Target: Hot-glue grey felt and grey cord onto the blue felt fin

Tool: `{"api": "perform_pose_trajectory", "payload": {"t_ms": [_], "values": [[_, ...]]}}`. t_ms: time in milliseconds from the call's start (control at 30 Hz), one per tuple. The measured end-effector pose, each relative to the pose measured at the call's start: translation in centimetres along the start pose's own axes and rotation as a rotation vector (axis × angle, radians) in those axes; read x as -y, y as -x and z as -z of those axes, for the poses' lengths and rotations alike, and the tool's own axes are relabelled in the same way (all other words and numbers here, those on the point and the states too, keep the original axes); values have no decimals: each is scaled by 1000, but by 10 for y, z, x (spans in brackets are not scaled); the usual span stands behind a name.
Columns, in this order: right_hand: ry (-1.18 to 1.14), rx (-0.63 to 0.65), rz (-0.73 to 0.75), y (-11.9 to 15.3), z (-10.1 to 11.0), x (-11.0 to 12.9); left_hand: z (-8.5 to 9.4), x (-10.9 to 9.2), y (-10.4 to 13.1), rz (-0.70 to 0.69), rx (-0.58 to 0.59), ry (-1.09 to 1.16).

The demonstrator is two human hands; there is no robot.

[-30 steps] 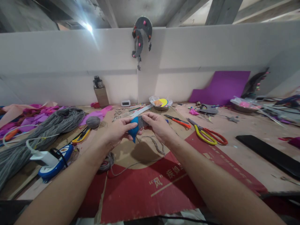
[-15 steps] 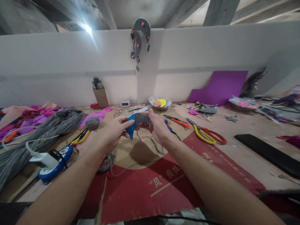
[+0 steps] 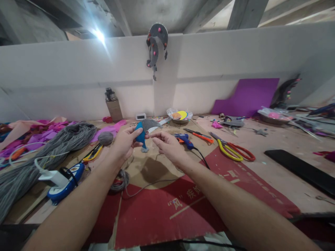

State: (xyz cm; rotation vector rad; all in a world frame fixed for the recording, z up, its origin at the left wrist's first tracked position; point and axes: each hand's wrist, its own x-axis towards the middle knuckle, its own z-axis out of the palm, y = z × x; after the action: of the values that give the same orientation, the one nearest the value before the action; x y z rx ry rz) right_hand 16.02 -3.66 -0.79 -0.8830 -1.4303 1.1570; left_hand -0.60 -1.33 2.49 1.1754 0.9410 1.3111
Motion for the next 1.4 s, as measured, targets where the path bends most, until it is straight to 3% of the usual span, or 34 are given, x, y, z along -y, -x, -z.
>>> {"api": "perform_pose_trajectory", "payload": {"t_ms": [167, 367, 600, 767, 900, 967, 1033, 1100, 1167, 1267, 1400], "values": [[255, -38, 81, 0, 2, 0, 4, 2, -3, 17, -55, 16], [300, -24, 100, 1, 3, 2, 15, 2, -12, -42, -170, 35], [398, 153, 120, 6, 0, 9, 33, 1, -25, -66, -310, 113], [479, 326, 109, 12, 2, 6, 40, -5, -27, -55, -329, 160], [610, 485, 143, 17, 18, 9, 38, -7, -25, -43, -305, 172], [699, 406, 170, 16, 33, 16, 37, -6, -25, -67, -268, 170], [783, 179, 135, 12, 54, 22, 35, -5, -24, -88, -242, 154], [864, -67, 27, 6, 75, 23, 33, -3, -23, -97, -228, 118], [967, -224, -131, 0, 93, 16, 29, -3, -21, -100, -217, 73], [981, -288, -248, -7, 108, -7, 23, -4, -17, -102, -208, 35], [832, -288, -210, -14, 111, -38, 19, -5, -14, -94, -181, 41]]}}
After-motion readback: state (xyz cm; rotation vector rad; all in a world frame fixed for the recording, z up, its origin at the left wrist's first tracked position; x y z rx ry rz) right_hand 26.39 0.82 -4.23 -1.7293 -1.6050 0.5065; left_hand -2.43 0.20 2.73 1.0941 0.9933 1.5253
